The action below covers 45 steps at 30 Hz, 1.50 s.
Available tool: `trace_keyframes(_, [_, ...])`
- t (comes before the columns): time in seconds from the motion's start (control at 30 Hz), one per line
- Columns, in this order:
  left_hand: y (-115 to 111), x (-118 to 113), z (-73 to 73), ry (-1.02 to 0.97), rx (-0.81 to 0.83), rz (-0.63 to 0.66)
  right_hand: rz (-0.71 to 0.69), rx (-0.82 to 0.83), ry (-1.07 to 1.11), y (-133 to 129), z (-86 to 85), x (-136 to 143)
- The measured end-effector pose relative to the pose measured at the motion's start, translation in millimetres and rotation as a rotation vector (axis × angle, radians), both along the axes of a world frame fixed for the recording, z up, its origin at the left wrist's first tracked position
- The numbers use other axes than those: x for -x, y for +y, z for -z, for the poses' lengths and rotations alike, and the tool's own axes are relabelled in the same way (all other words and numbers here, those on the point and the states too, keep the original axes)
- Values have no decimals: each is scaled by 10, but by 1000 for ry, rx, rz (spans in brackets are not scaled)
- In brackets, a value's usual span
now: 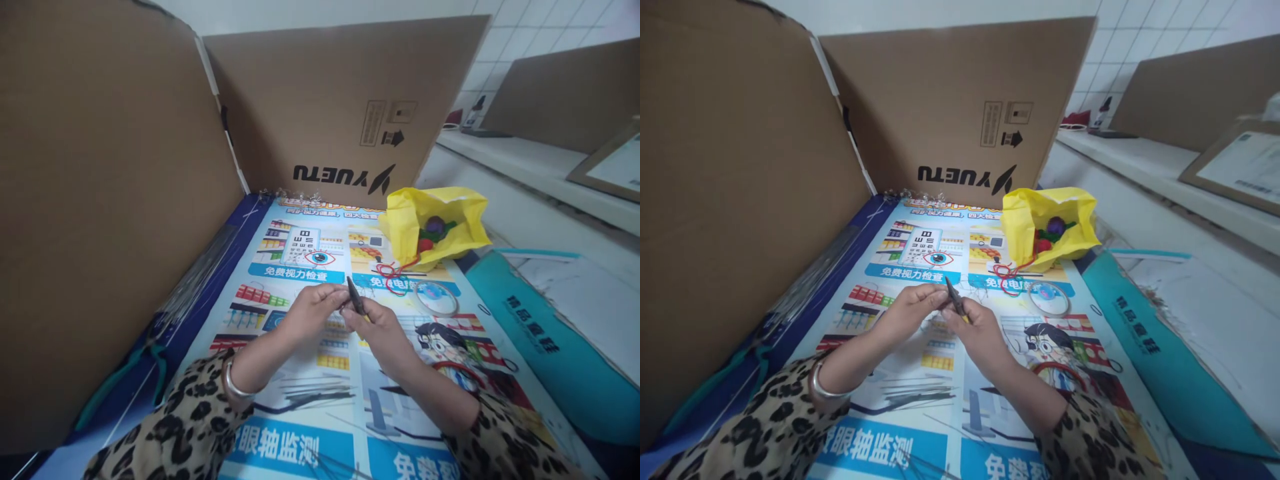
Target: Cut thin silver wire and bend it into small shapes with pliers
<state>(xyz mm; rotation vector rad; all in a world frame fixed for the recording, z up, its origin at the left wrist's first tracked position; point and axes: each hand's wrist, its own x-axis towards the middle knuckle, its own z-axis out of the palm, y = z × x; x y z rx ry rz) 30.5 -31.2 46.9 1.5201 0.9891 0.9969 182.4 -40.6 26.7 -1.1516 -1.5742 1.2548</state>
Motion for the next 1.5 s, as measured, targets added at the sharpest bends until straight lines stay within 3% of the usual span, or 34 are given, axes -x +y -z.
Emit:
trace_keyframes(0.2, [-94, -92, 96, 86, -92, -194, -16, 74, 65, -8, 67, 19])
trace_keyframes(0.3, [-76, -61, 35, -38, 3, -257, -34, -14, -49, 34, 44, -32])
trace_keyframes(0.37, [-31, -8, -25, -231, 143, -279, -8, -198, -226, 87, 30, -95])
trace_keyframes(0.43, [19, 54, -81, -364, 238, -287, 59, -516, -443, 148, 30, -167])
trace_keyframes(0.53, [59, 117, -140, -388, 297, -312, 101, -949, -716, 217, 30, -260])
trace_keyframes(0.67, [43, 108, -172, -324, 346, -290, 116, -1193, -970, 237, -6, -335])
trace_keyframes(1.07, [34, 81, -152, -277, 422, -241, 96, -1361, -1197, 217, -56, -385])
trace_keyframes(1.5, [34, 90, -111, -222, 458, -185, 20, -1392, -1190, 213, -47, -425])
